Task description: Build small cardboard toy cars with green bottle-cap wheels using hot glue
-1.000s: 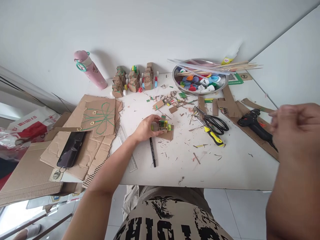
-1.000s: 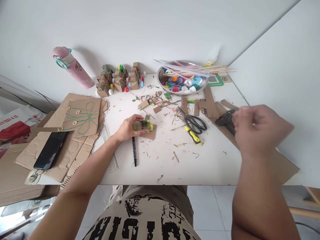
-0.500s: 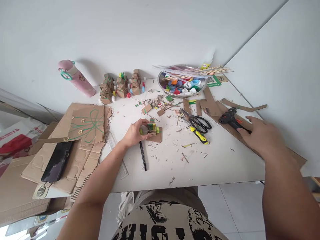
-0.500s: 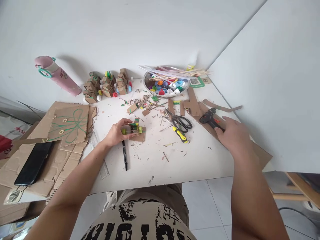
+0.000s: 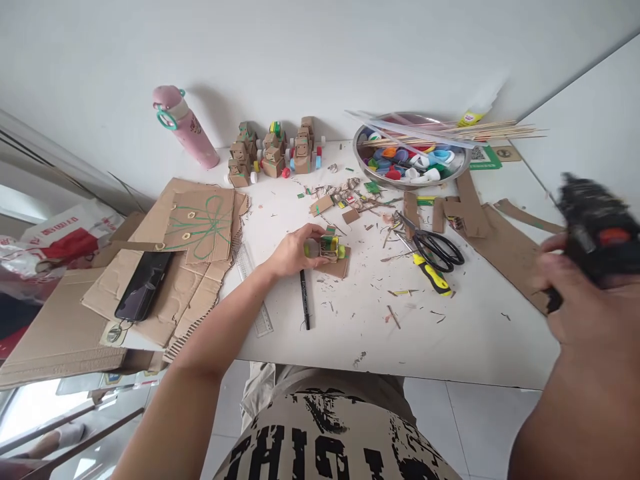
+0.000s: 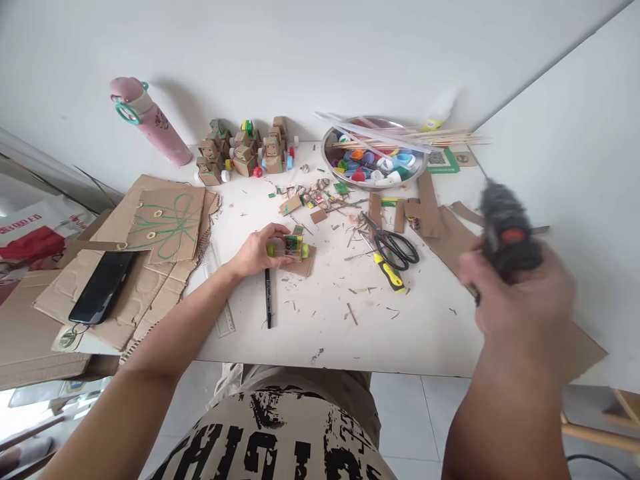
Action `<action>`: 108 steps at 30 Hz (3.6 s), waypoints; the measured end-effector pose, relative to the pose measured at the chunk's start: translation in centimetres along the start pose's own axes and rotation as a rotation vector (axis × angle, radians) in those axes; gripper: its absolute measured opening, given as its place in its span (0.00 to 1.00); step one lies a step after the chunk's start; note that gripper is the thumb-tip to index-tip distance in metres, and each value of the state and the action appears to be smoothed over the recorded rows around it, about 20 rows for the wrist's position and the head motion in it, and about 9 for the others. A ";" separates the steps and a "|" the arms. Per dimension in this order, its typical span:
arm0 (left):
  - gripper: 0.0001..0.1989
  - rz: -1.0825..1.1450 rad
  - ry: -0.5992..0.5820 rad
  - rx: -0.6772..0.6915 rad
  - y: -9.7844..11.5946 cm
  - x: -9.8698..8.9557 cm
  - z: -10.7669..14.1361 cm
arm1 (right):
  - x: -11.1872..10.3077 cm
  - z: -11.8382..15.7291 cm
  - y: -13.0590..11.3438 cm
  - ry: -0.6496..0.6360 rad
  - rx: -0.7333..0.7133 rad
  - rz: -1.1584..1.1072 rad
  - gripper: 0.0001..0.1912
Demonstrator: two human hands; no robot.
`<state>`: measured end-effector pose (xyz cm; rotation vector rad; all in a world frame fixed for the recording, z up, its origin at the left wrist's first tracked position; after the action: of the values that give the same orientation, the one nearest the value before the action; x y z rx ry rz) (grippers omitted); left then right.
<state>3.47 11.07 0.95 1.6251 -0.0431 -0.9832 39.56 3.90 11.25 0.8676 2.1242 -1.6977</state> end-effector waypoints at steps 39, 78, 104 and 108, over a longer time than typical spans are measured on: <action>0.29 0.005 0.006 -0.012 -0.5 0.3 -0.2 | 19.4 2.2 -6.5 -0.560 -0.217 0.112 0.22; 0.27 0.021 0.012 0.036 -0.1 0.3 -0.1 | 17.5 4.3 -8.0 -0.574 -0.249 0.165 0.30; 0.24 -0.008 0.014 0.050 0.1 0.0 -0.1 | 15.7 3.6 -5.4 -0.524 -0.124 0.196 0.30; 0.24 -0.004 0.010 0.046 0.0 0.0 -0.1 | 16.0 3.4 -5.0 -0.542 -0.129 0.205 0.28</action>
<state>3.52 11.17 0.90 1.6730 -0.0562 -0.9838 23.55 4.42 5.21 0.4925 1.6935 -1.4647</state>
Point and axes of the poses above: each hand's wrist, its own z-axis away from the middle knuckle, its own x-axis out of the palm, y = z × x, the point moved 10 cm from there along -z, towards the middle knuckle, and after that the axes turned 13 degrees about -y, right-handed, at the moved point
